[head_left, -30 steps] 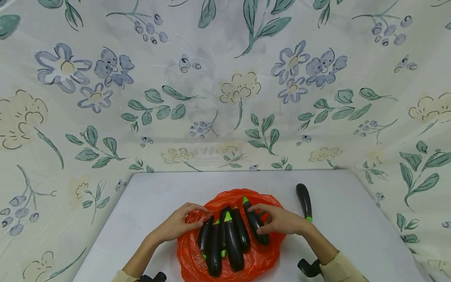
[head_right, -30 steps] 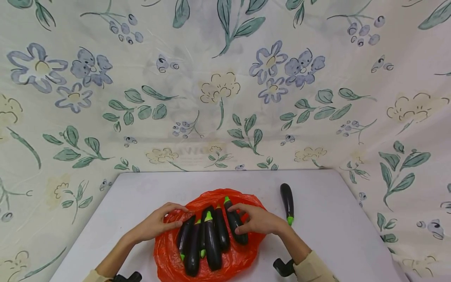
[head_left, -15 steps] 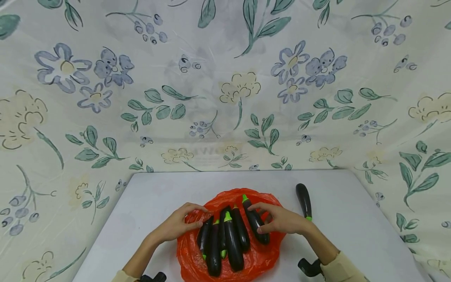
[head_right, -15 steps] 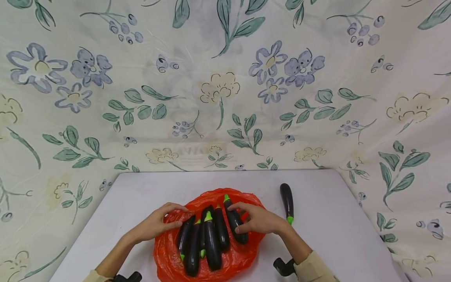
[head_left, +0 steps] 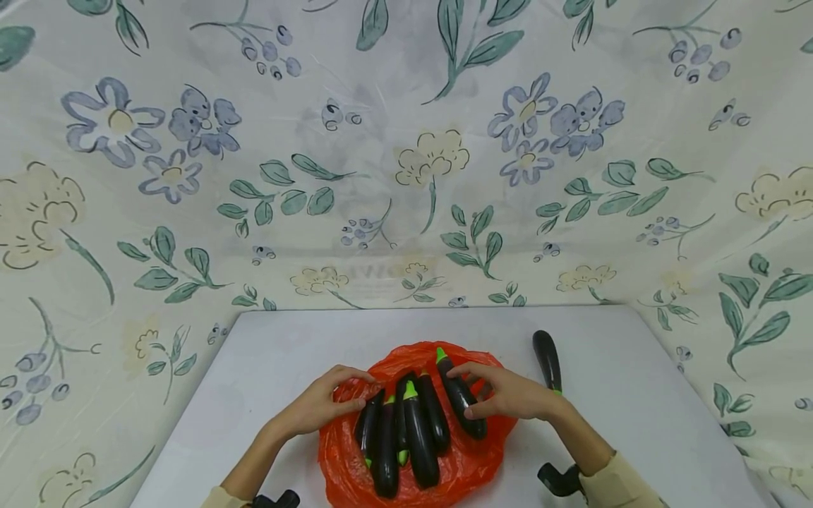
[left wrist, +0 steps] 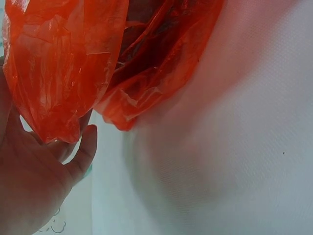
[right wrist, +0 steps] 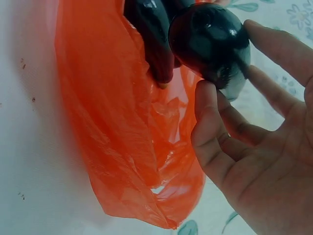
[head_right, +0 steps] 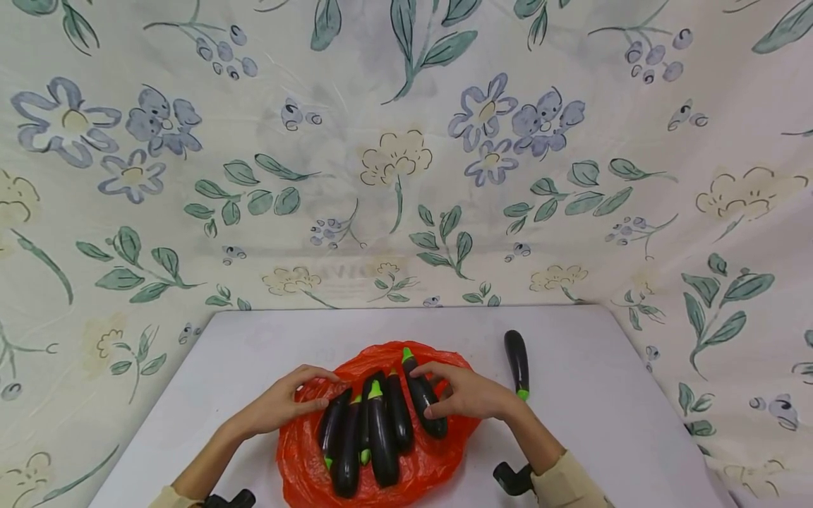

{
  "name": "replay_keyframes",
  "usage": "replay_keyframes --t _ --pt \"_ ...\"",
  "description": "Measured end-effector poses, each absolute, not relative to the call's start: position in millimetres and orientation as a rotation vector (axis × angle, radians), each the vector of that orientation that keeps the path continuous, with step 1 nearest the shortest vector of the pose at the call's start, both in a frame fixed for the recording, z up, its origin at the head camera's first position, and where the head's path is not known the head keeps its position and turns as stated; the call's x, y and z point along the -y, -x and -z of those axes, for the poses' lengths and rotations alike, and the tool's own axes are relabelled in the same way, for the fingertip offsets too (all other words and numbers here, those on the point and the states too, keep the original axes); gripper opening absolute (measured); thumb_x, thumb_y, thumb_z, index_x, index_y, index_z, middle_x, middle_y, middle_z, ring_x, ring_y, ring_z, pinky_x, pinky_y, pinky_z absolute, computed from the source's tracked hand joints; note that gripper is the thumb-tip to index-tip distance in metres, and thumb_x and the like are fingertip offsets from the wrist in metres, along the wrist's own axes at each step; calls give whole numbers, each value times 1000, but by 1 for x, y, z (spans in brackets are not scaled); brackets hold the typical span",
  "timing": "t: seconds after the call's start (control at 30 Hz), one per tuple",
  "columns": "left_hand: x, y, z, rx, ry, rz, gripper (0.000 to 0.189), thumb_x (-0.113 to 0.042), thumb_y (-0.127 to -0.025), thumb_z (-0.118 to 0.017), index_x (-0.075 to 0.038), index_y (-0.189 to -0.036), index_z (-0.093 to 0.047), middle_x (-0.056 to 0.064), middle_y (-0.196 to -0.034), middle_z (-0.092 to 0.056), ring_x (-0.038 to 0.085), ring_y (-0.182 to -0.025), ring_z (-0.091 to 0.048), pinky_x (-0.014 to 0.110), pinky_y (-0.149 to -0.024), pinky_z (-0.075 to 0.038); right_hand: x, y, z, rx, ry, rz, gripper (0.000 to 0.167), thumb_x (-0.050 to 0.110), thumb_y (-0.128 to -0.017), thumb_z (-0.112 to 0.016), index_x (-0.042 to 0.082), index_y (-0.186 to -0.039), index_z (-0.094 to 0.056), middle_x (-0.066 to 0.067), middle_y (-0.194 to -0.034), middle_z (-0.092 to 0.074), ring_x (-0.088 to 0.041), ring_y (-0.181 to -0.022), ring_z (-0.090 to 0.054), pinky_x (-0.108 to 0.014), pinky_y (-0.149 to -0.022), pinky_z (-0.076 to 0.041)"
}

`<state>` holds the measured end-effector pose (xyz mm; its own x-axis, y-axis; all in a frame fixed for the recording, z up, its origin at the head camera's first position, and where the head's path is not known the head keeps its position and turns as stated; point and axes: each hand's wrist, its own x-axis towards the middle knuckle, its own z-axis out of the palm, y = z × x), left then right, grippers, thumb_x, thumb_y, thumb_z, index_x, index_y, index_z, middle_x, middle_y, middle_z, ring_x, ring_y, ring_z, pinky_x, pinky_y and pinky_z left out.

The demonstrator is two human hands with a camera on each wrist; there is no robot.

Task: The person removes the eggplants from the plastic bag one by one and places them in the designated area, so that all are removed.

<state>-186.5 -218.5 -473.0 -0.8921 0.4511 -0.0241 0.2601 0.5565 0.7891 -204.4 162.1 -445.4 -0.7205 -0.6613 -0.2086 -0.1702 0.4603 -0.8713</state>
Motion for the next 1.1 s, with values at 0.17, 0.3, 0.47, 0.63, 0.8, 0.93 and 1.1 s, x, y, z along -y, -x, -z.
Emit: replay_keyframes --t 0.17,0.3,0.47,0.63,0.8,0.93,1.1 --pt "218 187 471 -2569 -593 -1248 35 -31 -95 -70 -24 -128 -65 11 -129 -56 32 -119 -52 47 -88 -58 -165 206 445 -2212 696 1207 60 30 -89 -74 32 -144 -50 -10 -135 -51 -31 -116 -52 -48 -90 -54" --pt "218 187 470 -2566 -586 -1250 35 -31 -95 -70 -24 -128 -65 11 -130 -55 33 -119 -52 46 -88 -59 -169 207 444 -2246 712 1206 60 31 -89 -73 32 -144 -49 -11 -135 -53 -31 -115 -54 -50 -92 -53" --pt "218 187 470 -2564 -582 -1250 35 -32 -95 -70 -23 -129 -64 12 -131 -55 33 -119 -52 39 -83 -61 -172 209 443 -2233 675 1246 61 28 -89 -73 28 -145 -49 -13 -137 -53 -32 -119 -52 -50 -91 -55" --pt "219 187 470 -2570 -591 -1251 35 -32 -95 -70 -23 -128 -64 12 -131 -55 34 -120 -52 41 -84 -60 -176 211 442 -2255 660 1272 61 27 -89 -73 27 -145 -49 -14 -137 -53 -33 -119 -52 -49 -90 -56" --pt "219 187 470 -2583 -602 -1246 34 -32 -95 -70 -23 -128 -64 12 -130 -55 35 -121 -51 49 -88 -58 -182 212 440 -2277 676 1319 62 27 -90 -73 25 -146 -48 -15 -136 -52 -33 -115 -52 -46 -86 -56" --pt "219 187 471 -2583 -596 -1246 34 -32 -95 -70 -24 -127 -64 12 -131 -55 36 -122 -51 50 -89 -58 -188 214 440 -2310 654 1346 62 28 -90 -73 26 -146 -47 -17 -137 -51 -32 -111 -52 -43 -82 -56" --pt "220 187 472 -2582 -590 -1244 34 -32 -95 -71 -24 -127 -64 12 -131 -55 37 -123 -51 51 -90 -57 -197 215 441 -2347 638 1373 63 28 -90 -73 24 -147 -47 -19 -137 -51 -33 -113 -52 -44 -81 -58"
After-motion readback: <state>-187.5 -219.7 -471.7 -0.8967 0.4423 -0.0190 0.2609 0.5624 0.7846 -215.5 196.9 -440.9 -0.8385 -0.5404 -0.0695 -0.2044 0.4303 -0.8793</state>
